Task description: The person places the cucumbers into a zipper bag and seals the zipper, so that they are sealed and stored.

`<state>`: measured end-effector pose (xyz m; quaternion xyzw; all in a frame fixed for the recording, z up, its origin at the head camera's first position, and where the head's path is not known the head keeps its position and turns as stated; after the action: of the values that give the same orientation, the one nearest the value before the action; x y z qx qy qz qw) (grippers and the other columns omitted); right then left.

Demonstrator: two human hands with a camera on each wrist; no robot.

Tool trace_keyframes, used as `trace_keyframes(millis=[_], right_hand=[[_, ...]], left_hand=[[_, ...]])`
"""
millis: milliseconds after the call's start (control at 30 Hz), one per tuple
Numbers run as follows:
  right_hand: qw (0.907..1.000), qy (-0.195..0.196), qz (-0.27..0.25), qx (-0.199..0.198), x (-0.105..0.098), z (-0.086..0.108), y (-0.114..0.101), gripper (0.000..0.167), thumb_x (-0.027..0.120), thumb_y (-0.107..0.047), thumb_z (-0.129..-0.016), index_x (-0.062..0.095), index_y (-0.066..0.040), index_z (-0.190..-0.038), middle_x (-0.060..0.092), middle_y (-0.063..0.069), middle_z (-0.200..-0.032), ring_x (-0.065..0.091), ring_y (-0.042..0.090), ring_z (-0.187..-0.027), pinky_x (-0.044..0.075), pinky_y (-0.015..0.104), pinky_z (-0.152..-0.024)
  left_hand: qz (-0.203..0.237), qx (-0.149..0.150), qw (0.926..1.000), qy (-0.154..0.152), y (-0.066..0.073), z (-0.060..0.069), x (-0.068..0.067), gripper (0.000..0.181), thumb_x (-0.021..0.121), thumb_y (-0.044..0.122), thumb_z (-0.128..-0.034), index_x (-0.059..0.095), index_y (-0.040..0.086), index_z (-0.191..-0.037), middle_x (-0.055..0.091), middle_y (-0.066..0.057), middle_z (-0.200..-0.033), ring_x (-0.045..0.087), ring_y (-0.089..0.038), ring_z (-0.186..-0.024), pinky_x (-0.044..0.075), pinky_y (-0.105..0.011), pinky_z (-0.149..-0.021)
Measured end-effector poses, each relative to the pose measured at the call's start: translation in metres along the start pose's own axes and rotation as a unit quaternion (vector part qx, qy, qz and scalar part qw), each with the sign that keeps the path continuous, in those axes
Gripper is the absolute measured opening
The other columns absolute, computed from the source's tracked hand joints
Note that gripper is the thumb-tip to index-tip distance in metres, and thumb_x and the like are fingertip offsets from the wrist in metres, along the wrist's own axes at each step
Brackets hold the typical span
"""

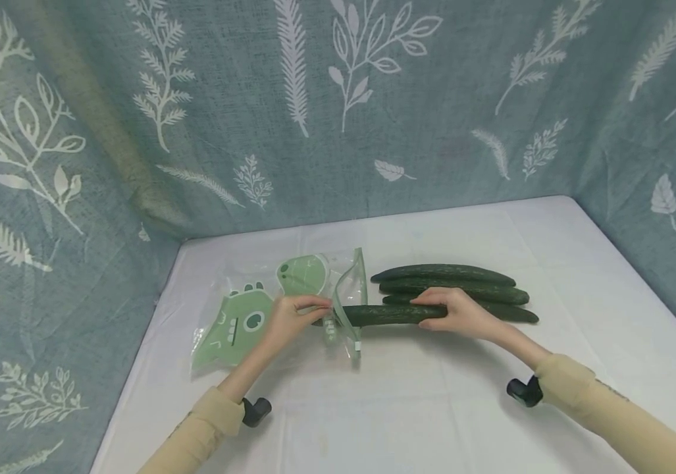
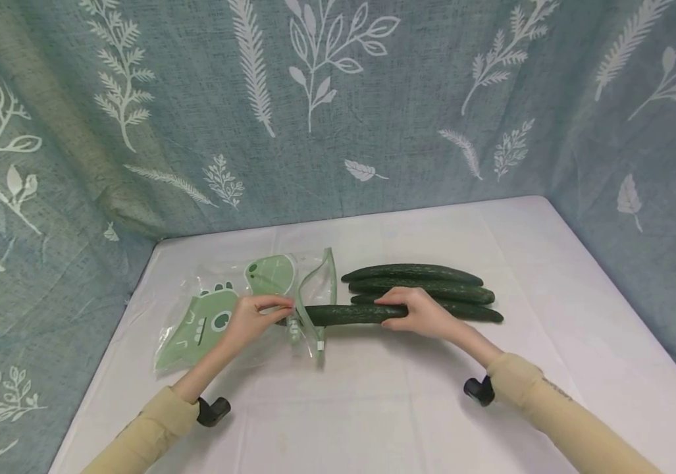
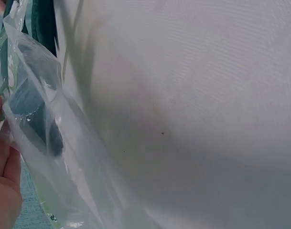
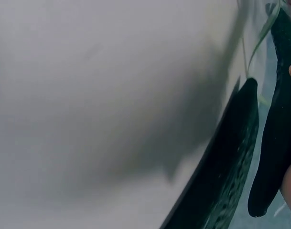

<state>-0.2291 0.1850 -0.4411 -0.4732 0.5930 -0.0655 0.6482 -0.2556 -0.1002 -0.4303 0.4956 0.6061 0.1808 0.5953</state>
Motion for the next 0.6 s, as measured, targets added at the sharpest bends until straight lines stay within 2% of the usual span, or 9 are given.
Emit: trace_keyframes(millis=[133, 433, 600], right_hand=[[0.9999, -0.007, -0.007, -0.007, 0.009, -0.012, -0.006, 0.042, 0.073, -0.017, -0.083, 0.064, -0.001, -0.12, 0.064, 0.013, -0.118, 0.061, 0.029, -0.109, 0.054, 0.036, -0.085], [0.9998, -0.003, -0.017, -0.007, 0.029, -0.036, -0.014, 0.041, 0.073, -0.016, -0.082, 0.064, 0.0, -0.119, 0.066, 0.012, -0.116, 0.063, 0.026, -0.106, 0.053, 0.032, -0.083], [0.9997, -0.012, -0.02, -0.013, 0.043, -0.051, -0.021, 0.04, 0.073, -0.016, -0.082, 0.065, 0.0, -0.118, 0.067, 0.012, -0.114, 0.064, 0.024, -0.102, 0.053, 0.031, -0.08]], left_hand=[[0.002, -0.002, 1.0, -0.002, 0.0, -0.001, 0.001, 0.013, 0.072, 0.005, -0.0811, 0.074, 0.003, -0.094, 0.074, -0.012, -0.096, 0.07, -0.028, -0.092, 0.056, -0.029, -0.081], [0.012, 0.016, 0.9998, 0.006, 0.001, -0.001, 0.003, 0.013, 0.072, 0.003, -0.0801, 0.074, 0.002, -0.093, 0.074, -0.014, -0.094, 0.071, -0.028, -0.09, 0.056, -0.025, -0.08], [0.011, 0.001, 0.9999, 0.004, -0.001, -0.001, 0.007, 0.014, 0.072, 0.006, -0.0813, 0.074, 0.004, -0.095, 0.074, -0.012, -0.096, 0.071, -0.026, -0.091, 0.056, -0.025, -0.08]])
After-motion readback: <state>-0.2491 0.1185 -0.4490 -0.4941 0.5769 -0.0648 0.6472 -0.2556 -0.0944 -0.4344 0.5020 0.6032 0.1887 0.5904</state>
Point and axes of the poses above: each hand's wrist, its own z-axis away from the middle knuckle, its own x-axis out of the palm, y = z × x, the point moved 6 cm from there along -z, towards the middle knuckle
